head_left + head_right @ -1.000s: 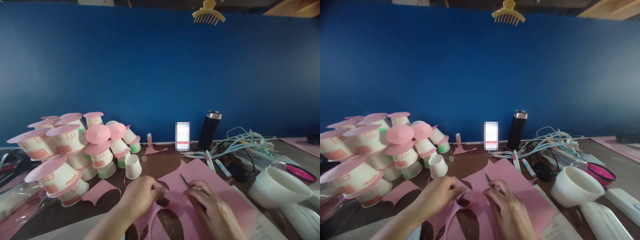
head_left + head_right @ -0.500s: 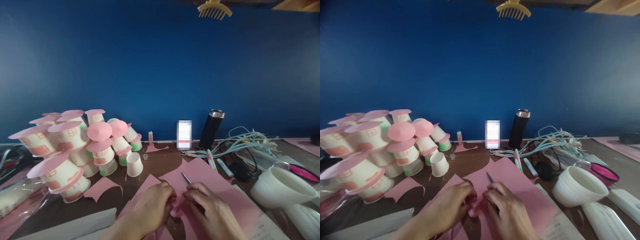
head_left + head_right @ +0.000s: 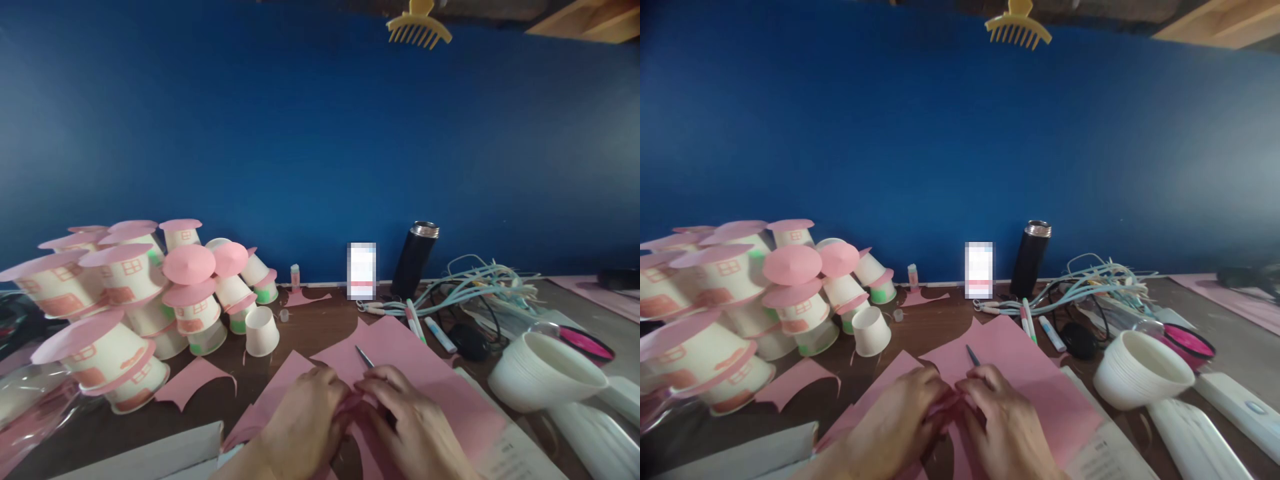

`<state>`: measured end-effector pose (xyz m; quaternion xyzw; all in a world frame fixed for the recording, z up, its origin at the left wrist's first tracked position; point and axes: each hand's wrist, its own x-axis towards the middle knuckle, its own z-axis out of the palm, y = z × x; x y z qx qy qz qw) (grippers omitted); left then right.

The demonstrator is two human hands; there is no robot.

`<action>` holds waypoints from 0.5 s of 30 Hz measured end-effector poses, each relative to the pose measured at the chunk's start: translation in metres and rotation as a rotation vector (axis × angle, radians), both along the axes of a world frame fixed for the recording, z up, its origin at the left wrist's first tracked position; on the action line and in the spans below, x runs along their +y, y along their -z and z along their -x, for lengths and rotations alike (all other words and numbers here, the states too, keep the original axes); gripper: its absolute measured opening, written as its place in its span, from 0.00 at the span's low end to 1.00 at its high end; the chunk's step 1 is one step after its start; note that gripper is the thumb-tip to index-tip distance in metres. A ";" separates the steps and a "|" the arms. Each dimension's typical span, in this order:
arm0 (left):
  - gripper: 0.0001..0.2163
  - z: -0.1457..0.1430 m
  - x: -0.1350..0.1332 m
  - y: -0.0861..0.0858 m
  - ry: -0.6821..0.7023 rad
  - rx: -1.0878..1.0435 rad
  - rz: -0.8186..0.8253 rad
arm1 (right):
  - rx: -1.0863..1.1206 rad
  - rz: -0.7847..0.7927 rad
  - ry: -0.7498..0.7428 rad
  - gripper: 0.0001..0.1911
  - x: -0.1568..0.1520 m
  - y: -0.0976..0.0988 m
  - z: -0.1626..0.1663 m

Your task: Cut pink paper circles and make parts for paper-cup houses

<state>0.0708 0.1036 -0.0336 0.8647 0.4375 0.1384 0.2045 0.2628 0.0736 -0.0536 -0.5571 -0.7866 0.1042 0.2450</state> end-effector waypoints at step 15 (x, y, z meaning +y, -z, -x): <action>0.08 -0.002 0.005 0.012 -0.118 -0.126 0.054 | -0.103 -0.098 0.058 0.21 -0.006 -0.001 0.006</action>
